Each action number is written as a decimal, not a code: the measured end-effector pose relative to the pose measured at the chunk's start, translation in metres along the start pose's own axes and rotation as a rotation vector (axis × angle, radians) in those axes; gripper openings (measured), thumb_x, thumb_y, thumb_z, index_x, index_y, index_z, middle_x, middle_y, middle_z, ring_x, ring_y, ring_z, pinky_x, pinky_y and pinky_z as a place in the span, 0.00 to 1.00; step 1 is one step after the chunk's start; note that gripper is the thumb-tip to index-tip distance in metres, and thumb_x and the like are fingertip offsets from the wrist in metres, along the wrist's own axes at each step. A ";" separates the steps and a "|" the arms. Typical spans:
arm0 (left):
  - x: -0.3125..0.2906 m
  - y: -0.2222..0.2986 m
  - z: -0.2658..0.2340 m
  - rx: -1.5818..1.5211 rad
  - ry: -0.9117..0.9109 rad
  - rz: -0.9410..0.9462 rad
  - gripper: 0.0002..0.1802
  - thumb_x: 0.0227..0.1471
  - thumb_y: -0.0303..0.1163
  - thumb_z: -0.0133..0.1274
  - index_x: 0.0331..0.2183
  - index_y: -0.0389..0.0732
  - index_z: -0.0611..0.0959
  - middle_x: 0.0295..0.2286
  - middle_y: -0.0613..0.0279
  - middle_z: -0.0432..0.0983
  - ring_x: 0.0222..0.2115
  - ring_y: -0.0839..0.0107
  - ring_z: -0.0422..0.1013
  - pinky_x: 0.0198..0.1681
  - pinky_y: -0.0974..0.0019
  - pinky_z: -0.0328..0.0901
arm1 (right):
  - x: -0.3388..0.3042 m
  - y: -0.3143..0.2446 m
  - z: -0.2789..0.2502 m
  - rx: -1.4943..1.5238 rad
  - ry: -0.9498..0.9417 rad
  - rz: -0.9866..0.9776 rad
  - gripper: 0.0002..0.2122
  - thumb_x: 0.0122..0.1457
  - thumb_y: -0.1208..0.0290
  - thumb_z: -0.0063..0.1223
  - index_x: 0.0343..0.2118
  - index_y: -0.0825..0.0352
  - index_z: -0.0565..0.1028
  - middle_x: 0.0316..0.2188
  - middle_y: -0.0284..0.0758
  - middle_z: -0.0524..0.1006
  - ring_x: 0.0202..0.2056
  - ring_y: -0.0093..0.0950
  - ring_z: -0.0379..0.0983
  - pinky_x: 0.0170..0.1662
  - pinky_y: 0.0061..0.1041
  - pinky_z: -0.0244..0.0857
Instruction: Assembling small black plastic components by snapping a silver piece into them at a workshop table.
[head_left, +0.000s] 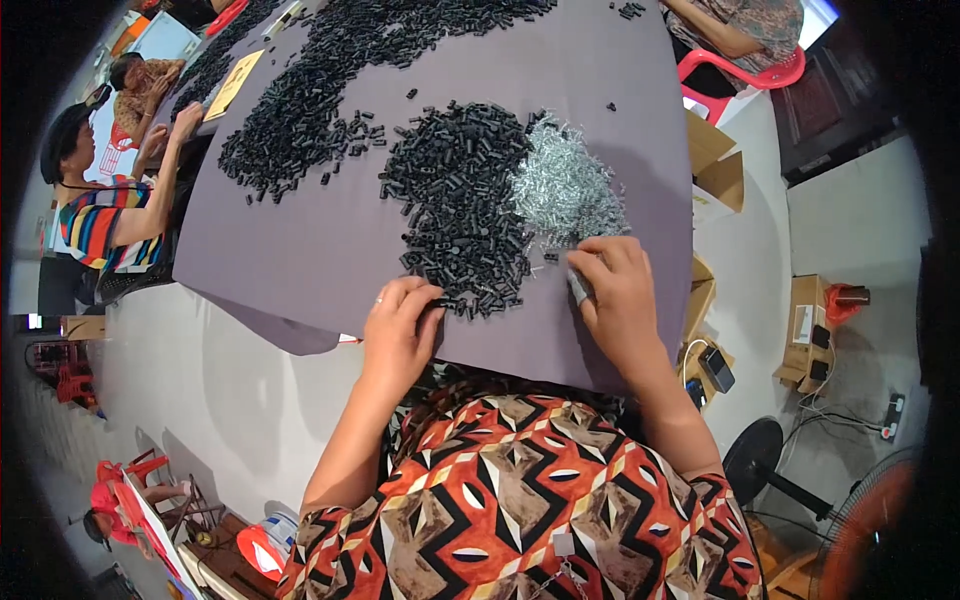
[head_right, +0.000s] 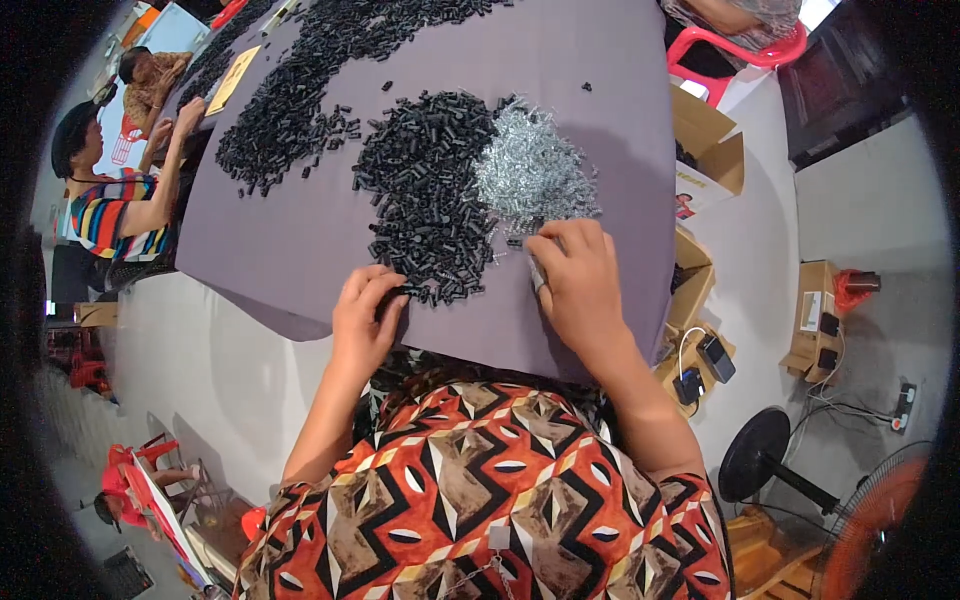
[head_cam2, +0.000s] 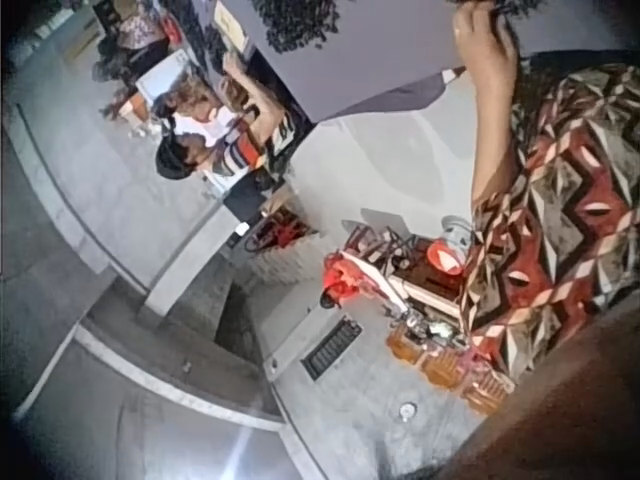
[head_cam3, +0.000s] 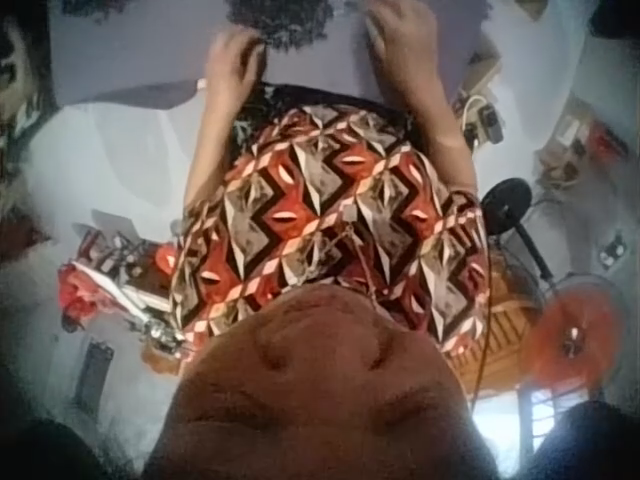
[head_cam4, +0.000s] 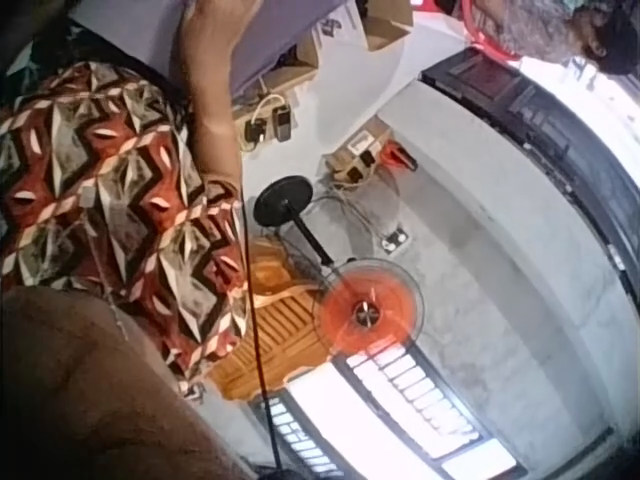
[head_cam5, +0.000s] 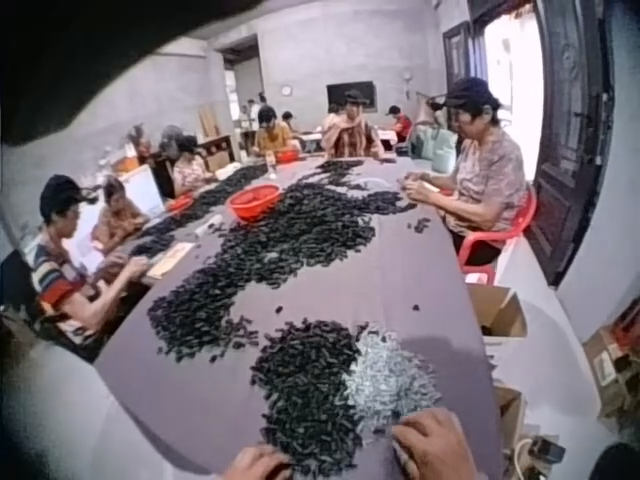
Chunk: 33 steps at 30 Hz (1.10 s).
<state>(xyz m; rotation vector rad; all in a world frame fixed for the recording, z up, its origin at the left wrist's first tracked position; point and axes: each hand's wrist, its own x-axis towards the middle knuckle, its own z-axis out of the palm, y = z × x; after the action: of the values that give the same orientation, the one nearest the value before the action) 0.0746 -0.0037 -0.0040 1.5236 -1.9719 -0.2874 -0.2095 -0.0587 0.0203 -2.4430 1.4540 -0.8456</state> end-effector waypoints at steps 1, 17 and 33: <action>0.000 0.002 0.001 -0.028 -0.002 -0.045 0.14 0.46 0.21 0.62 0.38 0.39 0.82 0.38 0.53 0.75 0.41 0.53 0.73 0.43 0.59 0.69 | 0.004 0.001 0.003 0.000 0.005 -0.018 0.17 0.42 0.82 0.58 0.39 0.66 0.79 0.41 0.35 0.75 0.47 0.38 0.68 0.49 0.37 0.62; 0.007 0.001 0.005 -0.036 -0.038 -0.048 0.14 0.46 0.22 0.63 0.38 0.40 0.81 0.38 0.55 0.74 0.38 0.55 0.73 0.39 0.60 0.69 | 0.014 0.010 0.016 0.050 -0.050 -0.098 0.17 0.40 0.84 0.57 0.37 0.64 0.80 0.40 0.35 0.74 0.46 0.38 0.69 0.49 0.37 0.64; 0.010 0.001 0.002 -0.097 -0.075 -0.134 0.13 0.46 0.24 0.63 0.36 0.40 0.79 0.40 0.54 0.73 0.42 0.51 0.71 0.42 0.55 0.68 | 0.022 -0.006 0.031 -0.015 -0.057 -0.156 0.07 0.44 0.81 0.55 0.28 0.67 0.75 0.35 0.35 0.73 0.43 0.37 0.68 0.45 0.34 0.64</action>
<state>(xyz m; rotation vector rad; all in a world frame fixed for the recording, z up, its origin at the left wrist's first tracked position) 0.0710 -0.0134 -0.0015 1.6057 -1.8860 -0.4962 -0.1802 -0.0786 0.0051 -2.5960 1.2689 -0.7890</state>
